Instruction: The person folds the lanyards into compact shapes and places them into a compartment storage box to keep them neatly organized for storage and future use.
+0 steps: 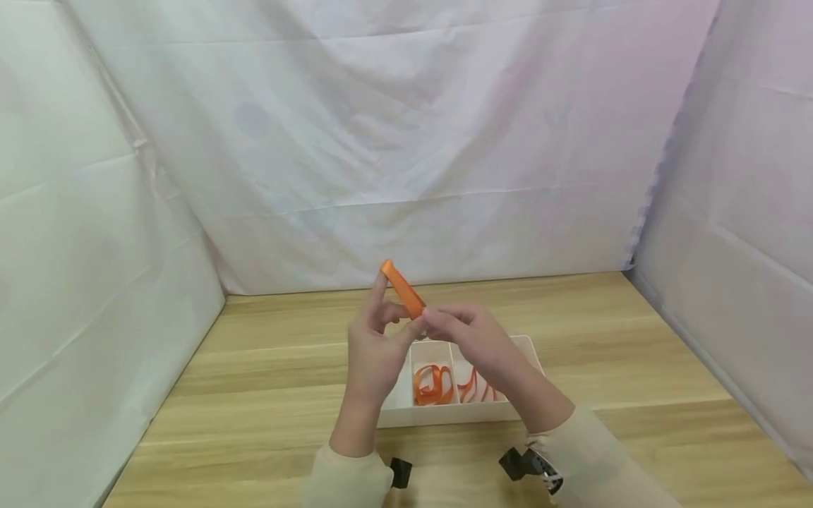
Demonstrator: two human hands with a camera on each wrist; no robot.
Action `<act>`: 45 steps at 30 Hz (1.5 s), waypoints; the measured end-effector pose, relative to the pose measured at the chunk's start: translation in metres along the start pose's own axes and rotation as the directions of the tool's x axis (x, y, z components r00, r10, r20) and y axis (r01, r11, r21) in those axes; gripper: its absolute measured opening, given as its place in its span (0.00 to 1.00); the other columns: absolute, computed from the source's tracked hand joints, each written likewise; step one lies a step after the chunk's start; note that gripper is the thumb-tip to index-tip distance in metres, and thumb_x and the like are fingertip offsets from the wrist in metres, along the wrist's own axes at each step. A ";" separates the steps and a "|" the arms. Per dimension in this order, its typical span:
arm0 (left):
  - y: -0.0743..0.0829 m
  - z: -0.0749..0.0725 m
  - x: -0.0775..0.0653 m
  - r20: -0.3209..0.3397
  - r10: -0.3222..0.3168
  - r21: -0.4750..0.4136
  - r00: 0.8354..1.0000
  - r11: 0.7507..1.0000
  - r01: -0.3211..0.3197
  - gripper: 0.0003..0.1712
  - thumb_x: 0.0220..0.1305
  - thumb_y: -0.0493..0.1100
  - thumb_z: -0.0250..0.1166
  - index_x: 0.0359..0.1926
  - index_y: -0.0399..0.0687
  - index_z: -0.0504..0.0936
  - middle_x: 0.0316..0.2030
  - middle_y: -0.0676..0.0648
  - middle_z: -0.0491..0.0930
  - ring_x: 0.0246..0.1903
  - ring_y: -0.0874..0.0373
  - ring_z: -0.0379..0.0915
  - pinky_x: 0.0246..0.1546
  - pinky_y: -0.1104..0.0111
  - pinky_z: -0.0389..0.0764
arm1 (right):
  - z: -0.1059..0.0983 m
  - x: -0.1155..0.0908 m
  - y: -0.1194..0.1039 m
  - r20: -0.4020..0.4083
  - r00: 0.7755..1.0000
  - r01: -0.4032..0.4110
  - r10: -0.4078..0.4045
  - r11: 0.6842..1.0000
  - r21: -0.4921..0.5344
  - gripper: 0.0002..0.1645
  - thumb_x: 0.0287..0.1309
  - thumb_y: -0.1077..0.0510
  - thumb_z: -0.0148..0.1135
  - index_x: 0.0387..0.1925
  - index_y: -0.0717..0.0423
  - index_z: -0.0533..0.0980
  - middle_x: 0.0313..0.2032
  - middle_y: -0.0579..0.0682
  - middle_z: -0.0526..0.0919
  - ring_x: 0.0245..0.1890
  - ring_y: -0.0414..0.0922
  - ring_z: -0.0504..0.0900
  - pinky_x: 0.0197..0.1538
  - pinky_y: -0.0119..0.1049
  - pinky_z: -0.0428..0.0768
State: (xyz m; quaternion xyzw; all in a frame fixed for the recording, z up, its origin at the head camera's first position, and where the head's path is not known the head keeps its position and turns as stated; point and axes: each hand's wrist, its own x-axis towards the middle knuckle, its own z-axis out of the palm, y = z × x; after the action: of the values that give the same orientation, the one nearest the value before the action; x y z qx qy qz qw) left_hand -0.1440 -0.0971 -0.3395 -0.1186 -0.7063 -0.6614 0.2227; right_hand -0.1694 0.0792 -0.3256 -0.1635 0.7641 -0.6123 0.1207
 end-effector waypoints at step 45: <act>0.027 0.001 0.009 0.175 -0.139 -0.416 0.975 0.887 0.201 0.17 0.74 0.32 0.64 0.61 0.32 0.81 0.53 0.51 0.85 0.39 0.57 0.91 0.56 0.63 0.87 | 0.016 -0.026 0.023 -0.104 0.917 0.382 -0.385 0.923 -0.049 0.10 0.77 0.61 0.60 0.44 0.58 0.87 0.53 0.56 0.86 0.53 0.41 0.83 0.53 0.35 0.87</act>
State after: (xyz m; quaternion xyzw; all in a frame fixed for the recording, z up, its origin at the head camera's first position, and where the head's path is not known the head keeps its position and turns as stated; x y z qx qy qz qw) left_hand -0.1398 -0.0949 -0.3118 -0.1489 -0.5643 -0.8079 0.0818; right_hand -0.1416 0.0794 -0.3526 -0.2771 0.7312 -0.6216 -0.0468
